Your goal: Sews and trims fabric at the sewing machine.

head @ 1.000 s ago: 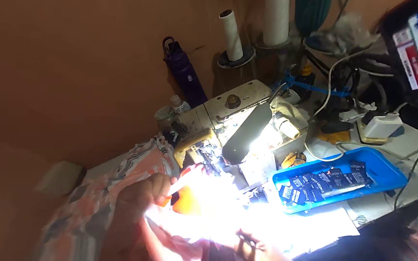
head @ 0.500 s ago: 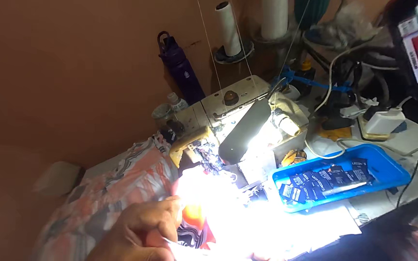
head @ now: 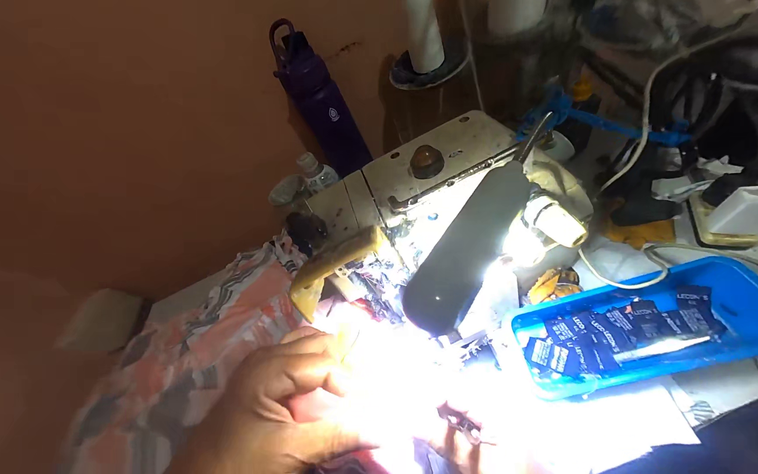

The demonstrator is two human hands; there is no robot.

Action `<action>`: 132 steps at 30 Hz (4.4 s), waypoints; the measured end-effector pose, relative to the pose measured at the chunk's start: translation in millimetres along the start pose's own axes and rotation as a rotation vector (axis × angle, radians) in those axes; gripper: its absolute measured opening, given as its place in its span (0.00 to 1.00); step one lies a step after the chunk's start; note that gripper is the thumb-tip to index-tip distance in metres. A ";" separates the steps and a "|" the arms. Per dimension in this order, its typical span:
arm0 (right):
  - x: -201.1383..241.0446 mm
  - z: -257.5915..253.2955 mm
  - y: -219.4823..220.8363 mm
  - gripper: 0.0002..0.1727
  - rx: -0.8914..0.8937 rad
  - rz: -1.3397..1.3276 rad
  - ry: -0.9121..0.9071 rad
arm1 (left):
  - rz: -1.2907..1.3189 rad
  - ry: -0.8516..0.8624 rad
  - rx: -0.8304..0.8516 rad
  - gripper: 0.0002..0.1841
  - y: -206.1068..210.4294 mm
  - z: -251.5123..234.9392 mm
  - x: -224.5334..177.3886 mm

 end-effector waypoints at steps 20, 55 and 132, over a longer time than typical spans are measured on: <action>-1.8 6.2 -16.2 0.09 0.021 0.302 -0.204 | -0.790 0.035 -0.470 0.09 114.1 64.5 -46.9; -10.0 58.1 126.4 0.10 0.485 0.567 -0.083 | -0.252 0.032 -0.042 0.24 -34.3 80.1 -81.8; 5.6 55.0 64.8 0.17 -0.292 -0.061 0.418 | -0.660 0.116 -0.422 0.10 63.0 23.0 -16.3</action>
Point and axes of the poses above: each hand's wrist, its own z-axis away from the middle knuckle, its own y-axis out of the palm, x = y × z, the point moved 1 cm from there along -z, towards the middle knuckle, and after that the axes turned 12 degrees about -x, right-handed, at the moved point
